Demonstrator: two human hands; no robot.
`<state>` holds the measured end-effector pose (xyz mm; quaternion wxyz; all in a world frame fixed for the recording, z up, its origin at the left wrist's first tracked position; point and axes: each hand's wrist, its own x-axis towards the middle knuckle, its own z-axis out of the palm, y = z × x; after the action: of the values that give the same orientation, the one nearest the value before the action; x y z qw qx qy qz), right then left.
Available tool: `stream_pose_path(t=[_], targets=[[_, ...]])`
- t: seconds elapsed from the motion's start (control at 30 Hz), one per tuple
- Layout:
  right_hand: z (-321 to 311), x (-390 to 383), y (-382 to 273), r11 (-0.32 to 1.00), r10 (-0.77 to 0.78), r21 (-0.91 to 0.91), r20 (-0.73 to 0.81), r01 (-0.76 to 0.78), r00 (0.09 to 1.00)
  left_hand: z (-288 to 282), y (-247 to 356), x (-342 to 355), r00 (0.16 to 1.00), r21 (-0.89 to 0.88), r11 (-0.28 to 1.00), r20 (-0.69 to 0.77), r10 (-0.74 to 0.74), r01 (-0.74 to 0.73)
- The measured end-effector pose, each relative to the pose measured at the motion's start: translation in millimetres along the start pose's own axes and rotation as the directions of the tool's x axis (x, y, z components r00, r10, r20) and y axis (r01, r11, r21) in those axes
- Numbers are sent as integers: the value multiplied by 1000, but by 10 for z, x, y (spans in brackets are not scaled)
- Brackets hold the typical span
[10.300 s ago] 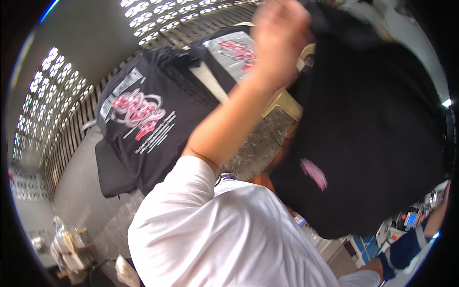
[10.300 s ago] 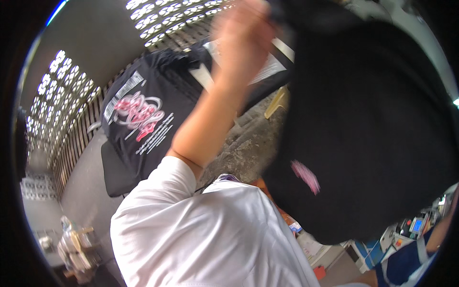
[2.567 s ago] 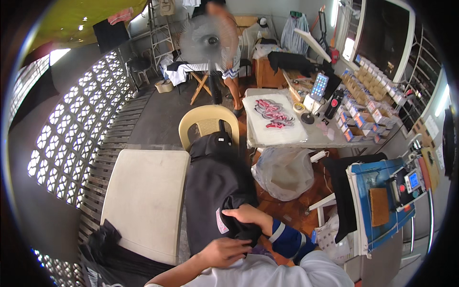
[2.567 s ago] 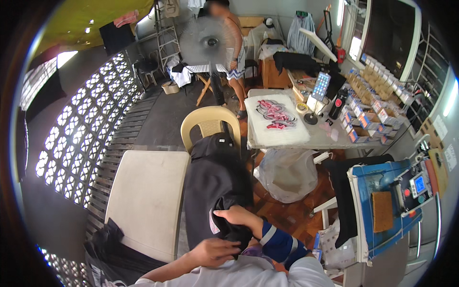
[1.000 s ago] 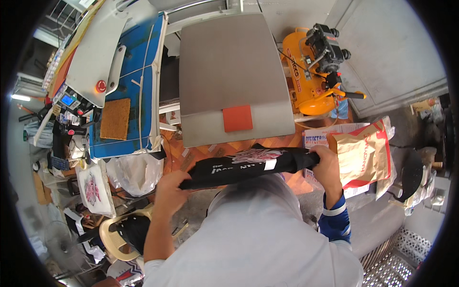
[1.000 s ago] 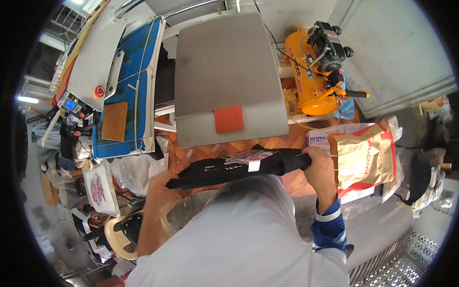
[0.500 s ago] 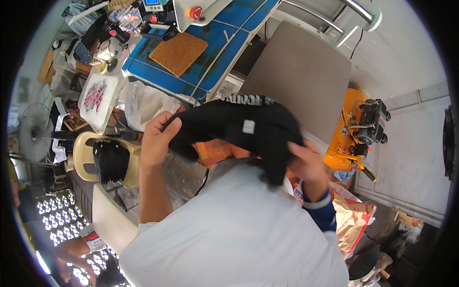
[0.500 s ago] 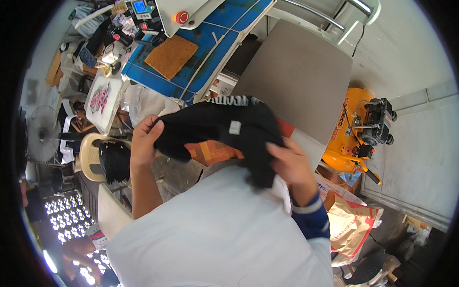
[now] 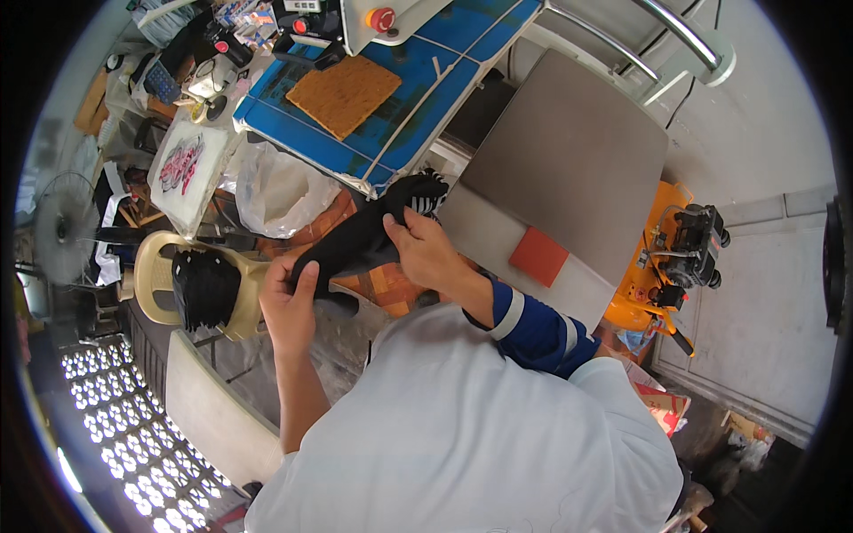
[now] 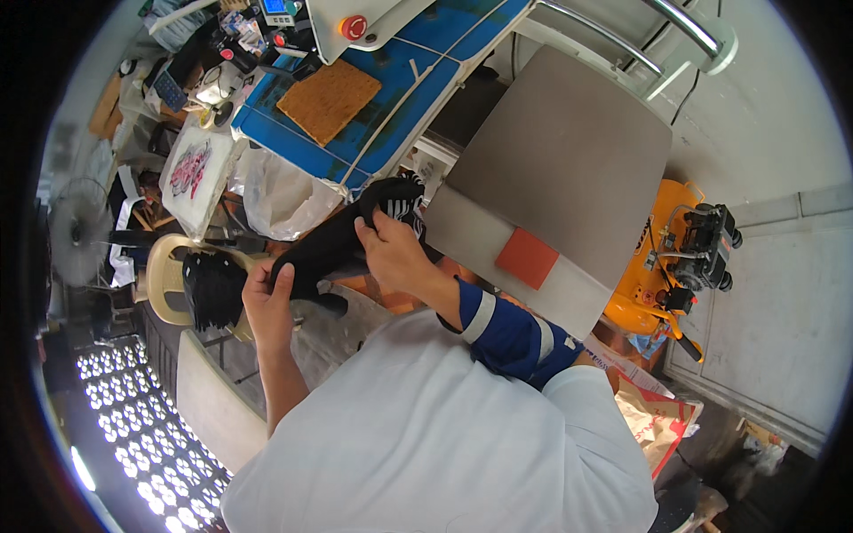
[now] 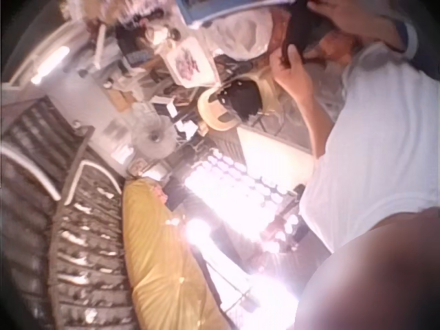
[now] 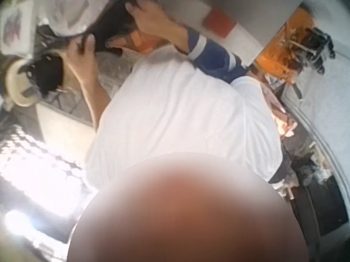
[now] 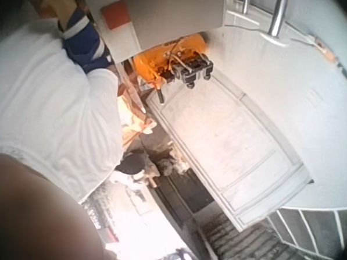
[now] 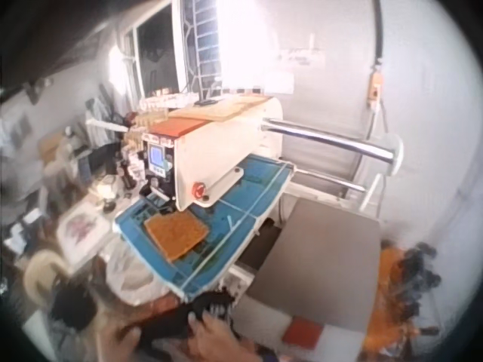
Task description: The person places black t-shirts onto a heat press, aligns them, and operates the machine to apply a printed design. They remove the finished shirts and place them on a nearby table, repeating the process with additional shirts.
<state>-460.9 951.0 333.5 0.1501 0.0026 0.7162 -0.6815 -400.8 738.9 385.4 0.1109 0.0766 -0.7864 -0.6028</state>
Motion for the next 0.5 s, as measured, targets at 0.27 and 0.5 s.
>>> stream_pose_path(t=[0.27,0.5], targets=[[-1380,-975,-126,987,-129,-113,-157,112,979,-689,-189,782,935,95,936,147,323,-339],[-1978,-2906,-46,985,17,-144,-451,-92,892,-791,266,1413,737,-110,906,546,398,-408]])
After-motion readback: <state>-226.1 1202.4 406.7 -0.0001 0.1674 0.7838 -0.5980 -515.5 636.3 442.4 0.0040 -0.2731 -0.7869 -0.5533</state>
